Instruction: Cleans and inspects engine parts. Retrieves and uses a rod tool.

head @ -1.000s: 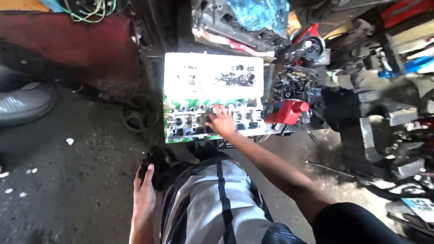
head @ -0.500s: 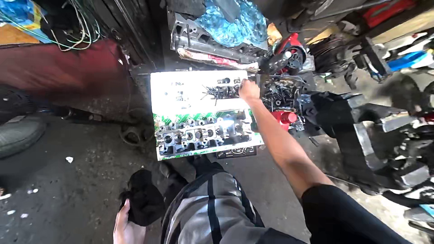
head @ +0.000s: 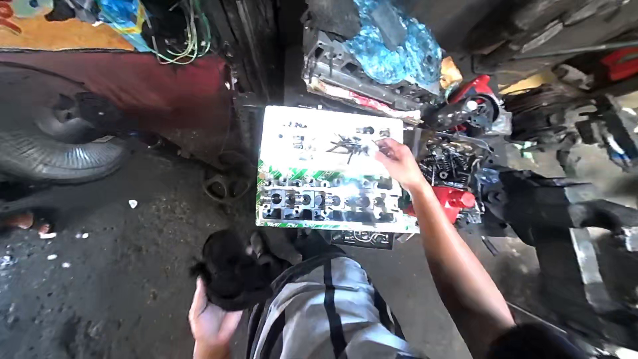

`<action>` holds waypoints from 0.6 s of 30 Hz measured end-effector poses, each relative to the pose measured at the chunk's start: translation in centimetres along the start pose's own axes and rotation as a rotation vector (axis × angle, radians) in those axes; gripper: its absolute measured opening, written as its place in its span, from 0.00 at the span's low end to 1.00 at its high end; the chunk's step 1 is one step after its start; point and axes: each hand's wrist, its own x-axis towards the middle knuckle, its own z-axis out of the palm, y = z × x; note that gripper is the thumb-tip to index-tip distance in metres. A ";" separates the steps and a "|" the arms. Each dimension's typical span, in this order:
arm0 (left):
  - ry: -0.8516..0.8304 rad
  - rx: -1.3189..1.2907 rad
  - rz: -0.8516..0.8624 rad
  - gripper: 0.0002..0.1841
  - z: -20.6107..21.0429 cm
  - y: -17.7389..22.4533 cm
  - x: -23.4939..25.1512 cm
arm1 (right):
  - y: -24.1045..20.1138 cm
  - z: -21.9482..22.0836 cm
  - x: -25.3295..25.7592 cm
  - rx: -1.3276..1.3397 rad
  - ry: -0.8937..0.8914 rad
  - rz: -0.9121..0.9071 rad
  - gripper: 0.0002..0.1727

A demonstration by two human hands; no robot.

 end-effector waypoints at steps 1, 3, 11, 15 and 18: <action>-0.030 0.000 -0.034 0.27 0.5 0.0 1.1 | -1.9 1.0 -2.4 0.203 -0.037 -0.084 0.19; -0.015 0.093 -0.050 0.24 2.4 -0.2 3.3 | -5.9 3.3 -6.7 0.561 -0.140 -0.213 0.17; -0.519 1.379 0.466 0.22 12.1 -0.6 7.5 | -18.0 11.5 -16.3 0.507 -0.229 -0.394 0.10; -0.382 1.445 0.571 0.12 11.7 1.1 7.2 | -20.7 14.1 -18.1 0.027 0.044 -0.581 0.16; -0.267 1.502 0.435 0.13 11.4 2.9 6.3 | -21.2 15.5 -18.4 -0.202 0.133 -0.753 0.15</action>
